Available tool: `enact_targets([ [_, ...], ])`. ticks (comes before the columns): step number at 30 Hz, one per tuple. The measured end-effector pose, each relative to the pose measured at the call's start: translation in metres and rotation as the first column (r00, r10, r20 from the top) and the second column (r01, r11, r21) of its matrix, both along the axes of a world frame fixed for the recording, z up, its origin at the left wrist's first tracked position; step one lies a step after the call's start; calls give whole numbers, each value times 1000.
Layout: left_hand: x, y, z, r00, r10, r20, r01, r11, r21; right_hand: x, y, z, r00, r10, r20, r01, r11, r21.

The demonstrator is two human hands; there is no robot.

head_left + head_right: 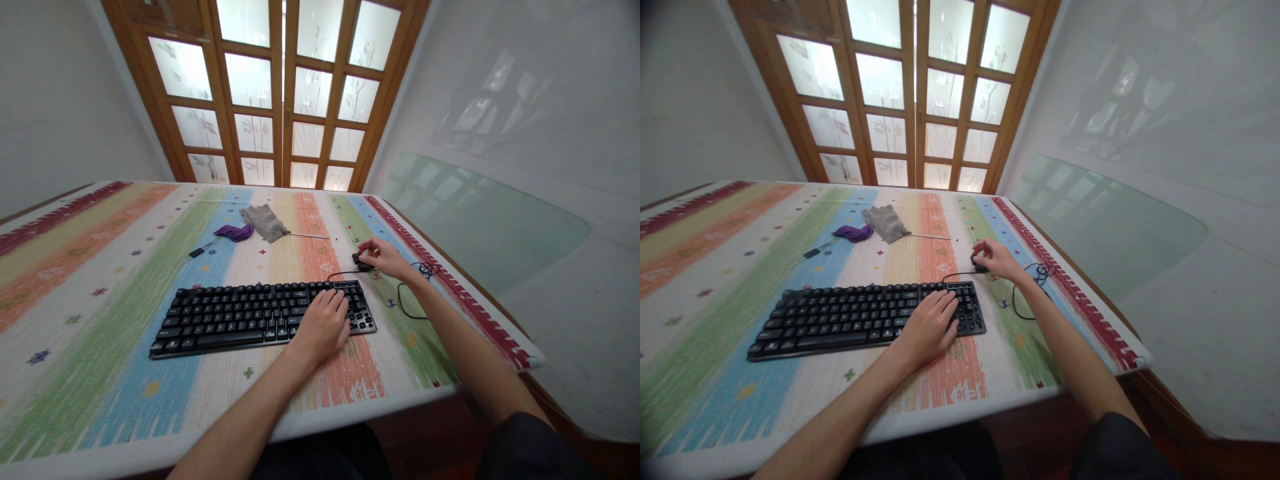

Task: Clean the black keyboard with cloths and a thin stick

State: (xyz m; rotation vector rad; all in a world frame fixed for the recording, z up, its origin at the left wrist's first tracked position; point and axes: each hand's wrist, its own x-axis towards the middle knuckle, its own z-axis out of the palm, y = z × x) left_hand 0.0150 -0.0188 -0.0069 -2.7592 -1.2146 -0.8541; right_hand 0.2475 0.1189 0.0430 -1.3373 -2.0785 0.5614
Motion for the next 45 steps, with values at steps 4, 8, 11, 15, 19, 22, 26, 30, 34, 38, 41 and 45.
enact_targets([
  [4,0,1,-3,998,16,63,-16,1000,2,-12,-60,3,980,194,-46,-196,979,-53],
  [8,0,2,-4,998,26,63,-26,1000,-4,-20,-100,-4,963,269,-29,-270,962,-49],
  [11,0,2,-5,998,29,55,-29,1000,-2,-22,-111,-11,963,270,3,-270,963,-8],
  [15,0,2,-5,998,25,50,-24,1000,-10,-23,-114,-20,970,243,26,-244,968,52],
  [19,0,2,-5,998,34,55,-33,999,-20,-26,-116,-26,968,248,31,-250,960,126],
  [22,0,1,-4,997,42,59,-40,999,-24,-30,-115,-27,966,256,38,-258,951,170],
  [26,0,1,-3,997,43,57,-41,999,-33,-32,-114,-29,965,257,50,-262,943,207],
  [30,1,0,-2,998,49,49,-48,998,-31,-31,-114,-32,963,262,55,-267,925,269],
  [34,1,-1,-2,997,60,52,-58,998,-37,-33,-115,-34,963,257,83,-270,895,354],
  [38,1,-1,-2,997,64,50,-63,998,-29,-35,-117,-35,960,247,128,-278,868,412],
  [41,2,-1,-2,997,64,49,-63,998,-29,-36,-121,-36,956,215,198,-284,846,451],
  [45,2,-1,-2,997,70,33,-69,997,-31,-43,-132,-37,907,139,397,-341,796,500],
])
